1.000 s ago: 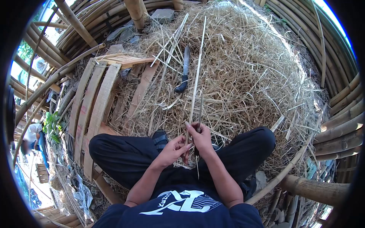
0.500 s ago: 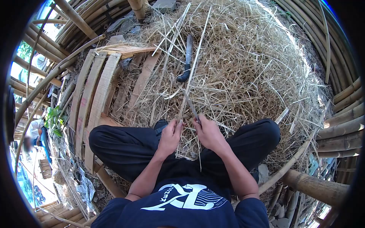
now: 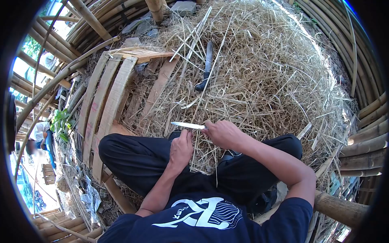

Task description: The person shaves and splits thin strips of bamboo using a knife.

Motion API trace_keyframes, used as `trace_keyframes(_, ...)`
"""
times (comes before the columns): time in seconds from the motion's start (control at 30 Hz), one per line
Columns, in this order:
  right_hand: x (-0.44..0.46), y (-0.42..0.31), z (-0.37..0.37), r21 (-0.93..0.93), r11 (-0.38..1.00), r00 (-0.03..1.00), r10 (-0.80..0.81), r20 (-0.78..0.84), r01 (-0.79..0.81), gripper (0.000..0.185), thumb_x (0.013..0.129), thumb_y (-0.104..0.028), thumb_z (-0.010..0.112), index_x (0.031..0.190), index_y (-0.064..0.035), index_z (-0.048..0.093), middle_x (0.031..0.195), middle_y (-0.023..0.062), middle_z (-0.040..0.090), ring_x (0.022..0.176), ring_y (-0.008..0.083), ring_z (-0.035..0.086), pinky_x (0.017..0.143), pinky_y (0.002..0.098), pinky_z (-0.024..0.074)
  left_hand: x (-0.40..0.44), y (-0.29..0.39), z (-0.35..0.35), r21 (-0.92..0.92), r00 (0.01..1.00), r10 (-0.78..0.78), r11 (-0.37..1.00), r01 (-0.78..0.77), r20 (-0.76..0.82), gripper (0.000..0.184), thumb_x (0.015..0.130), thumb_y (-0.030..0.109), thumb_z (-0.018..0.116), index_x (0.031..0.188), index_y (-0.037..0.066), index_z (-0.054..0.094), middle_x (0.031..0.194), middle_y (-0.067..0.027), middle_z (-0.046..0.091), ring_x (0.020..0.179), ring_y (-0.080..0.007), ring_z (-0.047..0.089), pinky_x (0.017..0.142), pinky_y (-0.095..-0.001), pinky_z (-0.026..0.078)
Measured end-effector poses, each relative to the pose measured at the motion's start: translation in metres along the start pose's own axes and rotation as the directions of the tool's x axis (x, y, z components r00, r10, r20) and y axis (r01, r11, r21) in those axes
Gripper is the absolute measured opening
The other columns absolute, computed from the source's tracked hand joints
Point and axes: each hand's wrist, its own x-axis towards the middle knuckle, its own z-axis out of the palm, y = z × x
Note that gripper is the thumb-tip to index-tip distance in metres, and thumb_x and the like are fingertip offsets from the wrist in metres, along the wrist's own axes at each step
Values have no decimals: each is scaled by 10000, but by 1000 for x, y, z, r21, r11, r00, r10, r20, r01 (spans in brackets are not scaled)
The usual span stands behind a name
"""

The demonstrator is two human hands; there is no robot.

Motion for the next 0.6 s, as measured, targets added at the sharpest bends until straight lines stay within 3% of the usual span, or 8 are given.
trace_keyframes(0.1,5,6,12,119,992,999,-52,9,51,356,1006,-341,413,885,-8,449,556,212,541,552,441,553,524,535,428,-1,0,-2,29,1000,-5,1000,5,-7,198,968,159,477,857,1,516,641,-247,598,624,-440,606,552,-533,453)
trace_keyframes(0.23,6,16,15,126,990,997,-60,-39,64,336,1000,-342,420,890,-28,461,555,208,542,548,435,556,506,519,428,0,-4,2,23,998,35,999,-34,-50,206,972,161,480,846,1,511,601,-258,557,603,-450,580,524,-534,423)
trace_keyframes(0.4,13,45,14,-134,988,995,-80,-60,72,219,977,-305,460,923,-97,501,610,157,568,571,381,587,531,484,449,0,-5,1,16,1000,7,1000,-7,26,188,972,158,487,869,3,515,637,-255,572,641,-456,583,527,-521,431)
trace_keyframes(0.43,23,53,14,-33,975,975,220,23,-220,198,977,-297,461,981,-114,538,683,130,607,607,326,620,554,445,484,-2,-4,0,11,999,-27,1000,27,41,177,972,153,488,881,3,518,654,-252,579,658,-458,584,526,-512,436)
trace_keyframes(0.47,31,72,0,33,897,898,440,8,-440,303,971,-374,458,1103,-126,573,793,128,655,729,313,652,645,441,514,-9,-5,-1,17,999,-22,1000,21,48,177,972,153,488,881,3,518,654,-252,579,658,-458,584,526,-512,436)
trace_keyframes(0.5,31,90,-18,-40,892,887,443,-129,-451,371,992,-412,410,1102,-96,571,764,120,649,704,309,646,630,431,513,-17,-7,-2,-36,999,24,999,-22,49,185,978,171,475,888,12,506,643,-267,575,646,-464,587,527,-526,441)
trace_keyframes(0.6,24,92,-36,-131,896,900,403,-165,-425,493,1008,-473,339,1018,-23,541,754,170,632,694,333,639,607,456,499,-24,-9,-10,-116,996,88,990,-84,28,211,987,202,455,893,18,500,629,-272,566,638,-474,581,542,-542,439)
